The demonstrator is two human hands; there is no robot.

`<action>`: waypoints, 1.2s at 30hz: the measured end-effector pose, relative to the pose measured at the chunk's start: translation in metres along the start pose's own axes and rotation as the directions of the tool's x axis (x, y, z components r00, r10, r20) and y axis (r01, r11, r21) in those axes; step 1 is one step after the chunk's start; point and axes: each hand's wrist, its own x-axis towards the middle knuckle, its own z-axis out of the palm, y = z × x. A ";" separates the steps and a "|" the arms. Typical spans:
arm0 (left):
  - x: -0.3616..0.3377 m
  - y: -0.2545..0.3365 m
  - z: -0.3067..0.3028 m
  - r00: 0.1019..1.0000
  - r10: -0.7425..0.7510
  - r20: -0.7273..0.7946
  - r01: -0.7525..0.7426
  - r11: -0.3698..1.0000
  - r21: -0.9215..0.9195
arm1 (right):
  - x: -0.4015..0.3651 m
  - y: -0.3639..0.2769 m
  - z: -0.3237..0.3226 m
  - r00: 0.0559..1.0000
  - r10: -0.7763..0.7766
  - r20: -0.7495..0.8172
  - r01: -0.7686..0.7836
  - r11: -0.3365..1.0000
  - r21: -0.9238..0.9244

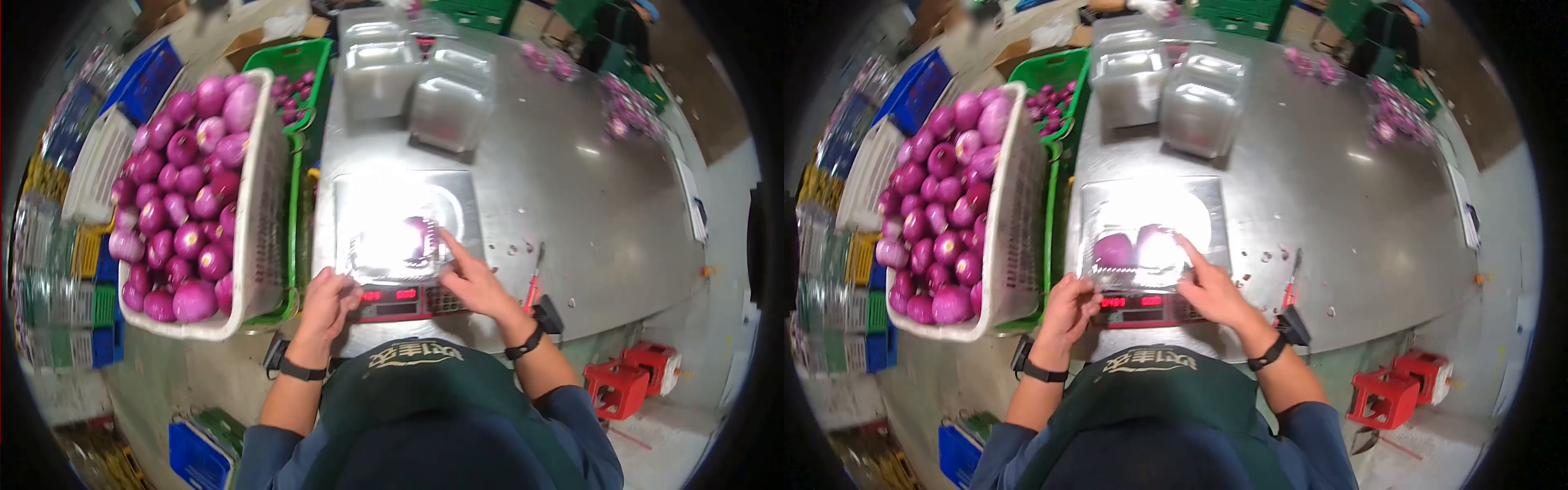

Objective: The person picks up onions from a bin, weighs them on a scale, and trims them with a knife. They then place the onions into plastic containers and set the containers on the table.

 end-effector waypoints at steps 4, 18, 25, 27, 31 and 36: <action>0.006 -0.004 -0.006 0.999 0.051 -0.005 -0.051 0.998 0.039 | 0.010 0.046 0.031 0.963 0.230 -0.141 -0.153 0.897 0.414; 0.017 -0.018 0.023 0.989 0.127 -0.069 -0.105 0.960 0.261 | -0.014 0.041 -0.027 0.971 0.233 0.044 -0.227 0.861 0.455; 0.036 -0.049 0.087 0.999 0.020 0.035 -0.033 0.913 0.407 | -0.035 0.058 -0.073 0.916 0.386 -0.110 -0.288 0.823 0.490; 0.039 -0.057 0.108 0.998 0.010 0.056 -0.033 0.903 0.429 | -0.022 0.101 -0.067 0.955 0.264 -0.137 -0.132 0.790 0.599; 0.024 -0.057 0.116 0.997 -0.044 0.057 0.007 0.853 0.522 | -0.028 0.140 -0.089 0.929 0.319 -0.185 -0.055 0.617 0.785; -0.043 -0.055 0.028 0.998 0.044 -0.046 -0.006 0.775 0.632 | -0.012 0.216 -0.188 0.843 0.504 -0.189 0.035 0.299 0.954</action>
